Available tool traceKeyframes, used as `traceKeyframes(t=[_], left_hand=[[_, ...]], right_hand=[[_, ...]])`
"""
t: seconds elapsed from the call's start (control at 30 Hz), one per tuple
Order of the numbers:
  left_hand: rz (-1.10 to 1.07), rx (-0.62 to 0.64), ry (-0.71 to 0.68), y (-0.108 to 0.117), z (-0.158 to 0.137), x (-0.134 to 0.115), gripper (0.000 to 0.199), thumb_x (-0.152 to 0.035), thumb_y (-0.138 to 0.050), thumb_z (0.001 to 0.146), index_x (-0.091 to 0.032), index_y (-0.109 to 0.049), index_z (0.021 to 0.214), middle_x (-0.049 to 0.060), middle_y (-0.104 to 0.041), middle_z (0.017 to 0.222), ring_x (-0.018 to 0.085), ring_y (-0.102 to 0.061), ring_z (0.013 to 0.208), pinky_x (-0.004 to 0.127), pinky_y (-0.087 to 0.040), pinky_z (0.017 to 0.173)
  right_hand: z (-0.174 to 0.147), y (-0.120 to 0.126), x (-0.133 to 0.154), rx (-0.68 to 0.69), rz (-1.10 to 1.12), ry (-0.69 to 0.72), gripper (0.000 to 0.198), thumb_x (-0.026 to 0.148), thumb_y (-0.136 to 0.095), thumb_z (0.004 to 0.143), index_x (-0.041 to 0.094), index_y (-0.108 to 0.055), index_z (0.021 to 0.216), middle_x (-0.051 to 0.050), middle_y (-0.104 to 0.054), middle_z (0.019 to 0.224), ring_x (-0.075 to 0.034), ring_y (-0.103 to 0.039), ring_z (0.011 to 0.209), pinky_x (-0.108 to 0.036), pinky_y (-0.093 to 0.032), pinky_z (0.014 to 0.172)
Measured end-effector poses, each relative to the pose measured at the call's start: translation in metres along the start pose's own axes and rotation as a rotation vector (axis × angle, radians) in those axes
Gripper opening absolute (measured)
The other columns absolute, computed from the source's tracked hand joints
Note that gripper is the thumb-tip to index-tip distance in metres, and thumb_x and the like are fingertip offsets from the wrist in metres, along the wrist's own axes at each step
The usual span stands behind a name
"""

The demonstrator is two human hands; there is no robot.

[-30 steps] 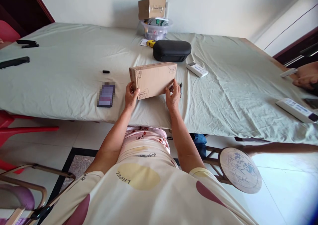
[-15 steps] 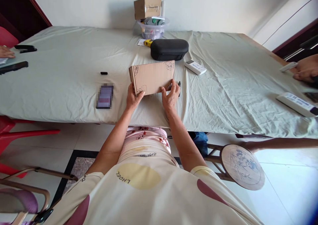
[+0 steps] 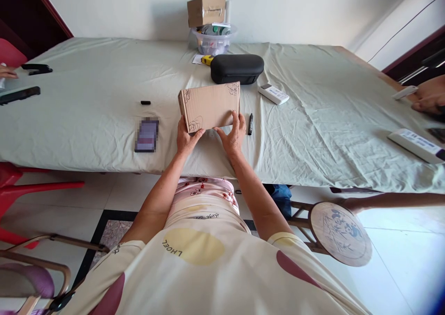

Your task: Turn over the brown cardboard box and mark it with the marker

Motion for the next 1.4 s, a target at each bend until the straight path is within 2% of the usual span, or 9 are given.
traceKeyframes(t=[0.13,0.3,0.43,0.53,0.7,0.83,1.0,1.2,1.4], left_hand=[[0.014,-0.082,0.005,0.009,-0.002,-0.004,0.076,-0.064,-0.085,0.084,-0.024,-0.061,0.145,0.016,-0.063,0.152,0.035,-0.054,0.151,0.05,-0.043,0.13],[0.1,-0.179,0.002,0.017,-0.003,-0.004,0.08,-0.082,-0.067,0.089,-0.018,-0.066,0.136,0.02,-0.071,0.14,0.035,-0.065,0.136,0.05,-0.046,0.123],[0.169,-0.196,0.032,0.021,0.0,0.003,0.075,-0.086,-0.056,0.094,-0.018,-0.072,0.121,0.019,-0.076,0.128,0.034,-0.069,0.127,0.049,-0.049,0.118],[0.175,-0.203,0.051,0.023,0.002,0.008,0.067,-0.082,-0.058,0.095,-0.02,-0.073,0.114,0.014,-0.078,0.118,0.031,-0.072,0.119,0.047,-0.052,0.114],[0.137,-0.268,0.056,0.029,0.002,0.009,0.059,-0.074,-0.063,0.098,-0.02,-0.073,0.118,0.011,-0.078,0.116,0.027,-0.073,0.117,0.04,-0.056,0.108],[0.092,-0.298,0.063,0.03,0.003,0.009,0.051,-0.069,-0.062,0.101,-0.02,-0.073,0.11,0.009,-0.075,0.108,0.024,-0.073,0.113,0.035,-0.06,0.102],[0.071,-0.315,0.066,0.032,0.003,0.01,0.053,-0.071,-0.058,0.102,-0.02,-0.072,0.109,0.007,-0.074,0.107,0.022,-0.072,0.111,0.032,-0.061,0.097],[0.053,-0.321,0.073,0.034,0.004,0.015,0.06,-0.076,-0.058,0.099,-0.019,-0.072,0.113,0.009,-0.074,0.107,0.021,-0.072,0.11,0.032,-0.062,0.095],[0.015,-0.323,0.156,0.03,0.002,0.021,0.07,-0.082,-0.059,0.095,-0.018,-0.072,0.119,0.01,-0.072,0.109,0.018,-0.07,0.089,0.026,-0.061,0.069]], right_hand=[[0.005,0.006,-0.006,-0.013,0.141,0.031,0.061,0.071,-0.059,0.1,0.03,-0.062,0.145,-0.014,-0.063,0.147,-0.032,-0.058,0.14,-0.059,-0.054,0.115],[0.007,0.016,-0.008,-0.063,0.265,-0.025,0.046,0.064,-0.054,0.104,0.029,-0.073,0.126,-0.01,-0.07,0.13,-0.025,-0.067,0.118,-0.04,-0.062,0.09],[0.008,0.019,-0.018,-0.177,0.391,-0.105,0.046,0.064,-0.053,0.104,0.026,-0.072,0.123,-0.006,-0.071,0.108,-0.019,-0.069,0.097,-0.035,-0.061,0.086],[0.01,0.013,-0.03,-0.2,0.449,-0.172,0.047,0.064,-0.055,0.103,0.025,-0.069,0.124,-0.003,-0.07,0.098,-0.017,-0.069,0.088,-0.033,-0.06,0.083],[0.012,0.004,-0.031,-0.139,0.523,-0.175,0.045,0.062,-0.059,0.1,0.024,-0.067,0.123,-0.005,-0.073,0.101,-0.018,-0.07,0.092,-0.035,-0.061,0.085],[0.009,0.004,-0.02,-0.085,0.481,-0.167,0.047,0.067,-0.057,0.099,0.025,-0.068,0.117,-0.005,-0.073,0.102,-0.017,-0.069,0.089,-0.032,-0.059,0.083],[0.006,0.002,-0.018,0.011,0.432,-0.229,0.054,0.075,-0.056,0.098,0.023,-0.069,0.105,-0.003,-0.072,0.089,-0.017,-0.066,0.081,-0.031,-0.056,0.077],[0.0,-0.006,-0.029,0.14,0.342,-0.316,0.062,0.083,-0.049,0.099,0.024,-0.066,0.091,0.003,-0.061,0.063,-0.016,-0.062,0.063,-0.031,-0.054,0.073],[0.002,-0.009,-0.03,0.081,0.457,-0.308,0.058,0.08,-0.059,0.095,0.024,-0.065,0.105,0.002,-0.07,0.076,-0.015,-0.068,0.067,-0.029,-0.055,0.068]])
Point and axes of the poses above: each hand's wrist, its own z-axis towards the middle knuckle, its own y-axis out of the back of the hand, x = y × z, the point moved 7 cm from there along z, towards the middle knuckle
